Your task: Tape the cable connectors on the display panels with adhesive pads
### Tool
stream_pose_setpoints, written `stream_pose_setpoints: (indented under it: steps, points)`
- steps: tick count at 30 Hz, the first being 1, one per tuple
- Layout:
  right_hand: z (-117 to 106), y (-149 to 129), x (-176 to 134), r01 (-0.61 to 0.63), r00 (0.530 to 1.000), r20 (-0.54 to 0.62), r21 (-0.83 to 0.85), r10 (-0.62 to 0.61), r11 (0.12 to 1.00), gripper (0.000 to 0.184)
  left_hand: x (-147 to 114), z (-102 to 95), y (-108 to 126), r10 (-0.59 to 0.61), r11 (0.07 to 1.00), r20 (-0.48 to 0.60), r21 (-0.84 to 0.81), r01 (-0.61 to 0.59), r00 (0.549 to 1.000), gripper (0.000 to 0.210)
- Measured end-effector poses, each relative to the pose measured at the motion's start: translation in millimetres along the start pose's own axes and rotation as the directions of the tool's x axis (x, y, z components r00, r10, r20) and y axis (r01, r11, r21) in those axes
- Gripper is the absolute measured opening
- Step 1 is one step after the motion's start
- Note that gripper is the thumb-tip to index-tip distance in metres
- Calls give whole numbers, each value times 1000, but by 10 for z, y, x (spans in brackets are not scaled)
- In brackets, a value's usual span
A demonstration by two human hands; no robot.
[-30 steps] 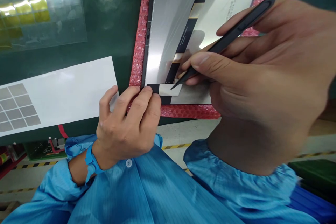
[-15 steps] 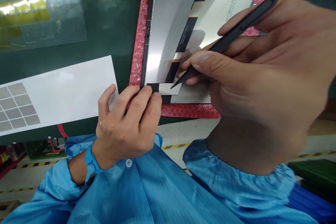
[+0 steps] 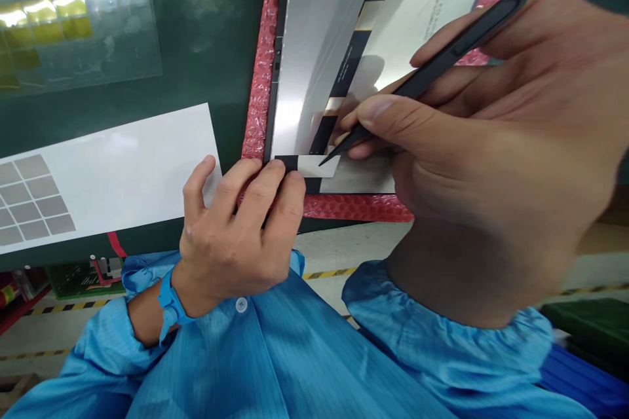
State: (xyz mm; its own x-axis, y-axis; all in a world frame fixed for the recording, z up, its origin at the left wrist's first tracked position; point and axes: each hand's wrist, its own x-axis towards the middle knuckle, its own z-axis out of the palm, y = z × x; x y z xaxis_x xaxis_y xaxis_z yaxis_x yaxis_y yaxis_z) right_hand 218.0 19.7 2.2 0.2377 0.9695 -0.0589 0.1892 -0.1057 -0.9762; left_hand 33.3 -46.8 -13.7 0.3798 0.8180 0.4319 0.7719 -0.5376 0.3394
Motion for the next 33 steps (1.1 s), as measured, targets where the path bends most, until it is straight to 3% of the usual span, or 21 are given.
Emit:
stream_pose_setpoints:
  steps: [21, 26, 33]
  points:
    - [45, -80, 29, -51, 998, -22, 59, 53, 997, 32, 37, -5, 13, -36, 999, 54, 39, 34, 998, 31]
    - [59, -79, 70, -60, 998, -17, 69, 62, 996, 33, 59, -32, 2, -32, 998, 123, 62, 25, 992, 38]
    - [82, -123, 13, -74, 990, -117, 11, 74, 997, 36, 78, -18, -9, -31, 994, 137, 106, 16, 990, 40]
